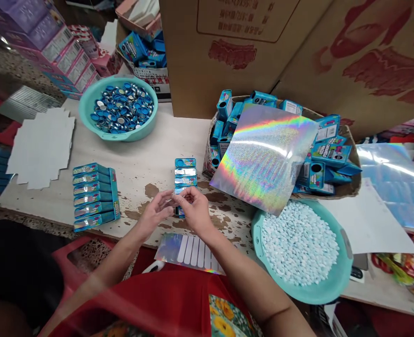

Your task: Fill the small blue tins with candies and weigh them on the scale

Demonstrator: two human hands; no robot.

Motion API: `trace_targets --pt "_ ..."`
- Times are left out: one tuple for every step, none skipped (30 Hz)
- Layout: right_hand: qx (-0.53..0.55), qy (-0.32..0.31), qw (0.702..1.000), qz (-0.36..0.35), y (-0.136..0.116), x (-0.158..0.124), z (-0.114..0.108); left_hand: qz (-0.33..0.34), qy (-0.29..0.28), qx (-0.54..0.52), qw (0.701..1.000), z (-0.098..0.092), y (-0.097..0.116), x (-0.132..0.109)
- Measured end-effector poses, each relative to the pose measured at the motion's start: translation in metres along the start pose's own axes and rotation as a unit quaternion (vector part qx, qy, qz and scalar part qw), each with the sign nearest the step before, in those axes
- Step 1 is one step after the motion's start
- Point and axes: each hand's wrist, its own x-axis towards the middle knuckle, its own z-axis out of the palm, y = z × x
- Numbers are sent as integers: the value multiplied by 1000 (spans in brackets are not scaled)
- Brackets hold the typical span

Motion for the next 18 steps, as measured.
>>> trace_targets --pt "6 0 1000 2 1 5 2 -5 5 -7 1000 0 5 9" --pt "7 3 1000 0 3 11 4 -14 15 -1 1000 0 10 18" --pt "2 10 1000 -5 4 17 6 -22 28 10 999 0 14 27" --pt "-8 22 1000 -13 6 24 7 -24 41 21 999 -2 18 37" --pt "-19 40 999 -23 7 31 9 -19 49 30 998 -3 22 47" --pt "-33 66 997 -36 9 39 11 -8 49 36 998 -6 26 57" --pt "-48 94 993 -49 11 48 13 6 44 42 998 -9 29 66" --pt "-64 124 988 -63 13 58 15 20 35 48 998 -13 33 76" --pt "-79 151 982 -76 15 67 16 32 22 55 998 -17 36 85" --pt "-94 176 976 -87 18 77 17 42 8 66 997 -21 39 93" --pt "-113 196 970 -94 21 86 18 47 -6 81 996 -25 42 101" --pt "-132 211 964 -95 24 94 18 48 -19 99 994 -29 44 108" --pt "-150 223 959 -93 27 102 18 46 -34 116 992 -33 47 114" --pt "-167 231 954 -90 30 107 18 41 -50 129 989 -36 49 119" --pt "-182 237 950 -87 32 112 18 34 -62 137 988 -38 51 123" --pt "-192 240 948 -85 35 115 18 24 -73 138 987 -41 52 127" --pt "-199 240 946 -85 37 117 17 11 -81 135 987 -43 54 131" --pt "-204 240 945 -85 38 119 17 -2 -85 130 988 -45 55 134"
